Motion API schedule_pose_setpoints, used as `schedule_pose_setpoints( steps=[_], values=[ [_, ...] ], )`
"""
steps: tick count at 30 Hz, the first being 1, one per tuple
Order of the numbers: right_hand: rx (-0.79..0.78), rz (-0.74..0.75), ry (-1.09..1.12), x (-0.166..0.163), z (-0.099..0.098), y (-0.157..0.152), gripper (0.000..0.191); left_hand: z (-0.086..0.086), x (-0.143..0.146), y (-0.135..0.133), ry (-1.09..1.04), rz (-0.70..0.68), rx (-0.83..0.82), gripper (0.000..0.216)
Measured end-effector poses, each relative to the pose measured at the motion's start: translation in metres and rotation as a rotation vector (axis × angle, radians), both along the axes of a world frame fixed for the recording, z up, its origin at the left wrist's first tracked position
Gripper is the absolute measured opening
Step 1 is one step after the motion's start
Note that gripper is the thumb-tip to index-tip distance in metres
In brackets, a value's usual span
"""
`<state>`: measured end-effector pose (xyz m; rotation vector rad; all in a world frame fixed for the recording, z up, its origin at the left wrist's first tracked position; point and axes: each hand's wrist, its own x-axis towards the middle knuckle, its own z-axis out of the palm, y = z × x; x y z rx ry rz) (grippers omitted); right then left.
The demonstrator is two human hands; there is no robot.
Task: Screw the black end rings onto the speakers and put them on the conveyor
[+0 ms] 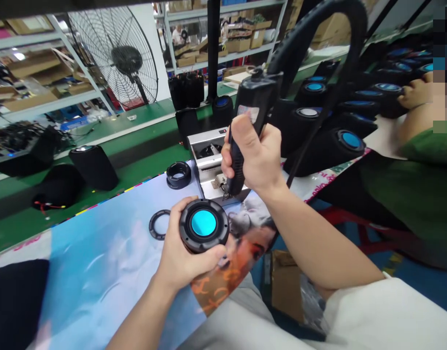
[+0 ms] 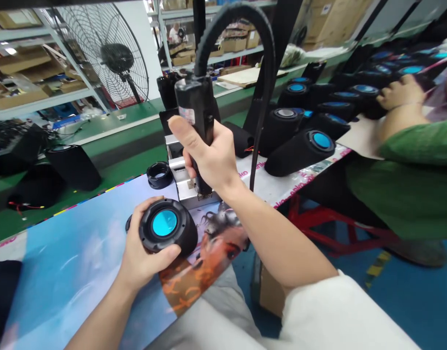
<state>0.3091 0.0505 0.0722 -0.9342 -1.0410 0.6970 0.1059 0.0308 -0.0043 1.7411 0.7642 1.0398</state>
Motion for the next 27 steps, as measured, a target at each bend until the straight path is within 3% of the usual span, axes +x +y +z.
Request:
schedule_pose_setpoints(
  steps=[6,12,16,19,22,25,27],
  values=[
    [0.097,-0.106,0.056,-0.004,0.01,-0.002,0.063,0.001,0.0,-0.001,0.0,-0.003,-0.028,0.088],
    [-0.025,-0.098,-0.086,-0.001,0.004,0.008,0.065,0.001,0.0,0.0,0.002,-0.015,-0.016,0.085],
    [0.008,-0.055,-0.012,0.0,0.003,0.004,0.066,-0.001,0.0,0.0,-0.01,-0.014,-0.024,0.085],
    [0.07,-0.033,0.065,-0.006,0.025,-0.012,0.059,-0.003,-0.001,0.001,-0.004,-0.023,-0.033,0.085],
    [0.151,-0.043,0.012,-0.017,0.064,-0.029,0.061,-0.004,-0.002,0.001,0.0,-0.032,-0.032,0.085],
    [0.051,-0.109,-0.071,-0.031,0.097,-0.035,0.08,-0.006,-0.003,0.0,0.003,-0.028,-0.028,0.085],
    [0.024,-0.07,-0.138,-0.04,0.107,-0.032,0.083,-0.006,-0.003,0.0,0.006,-0.029,-0.029,0.086]
  ],
)
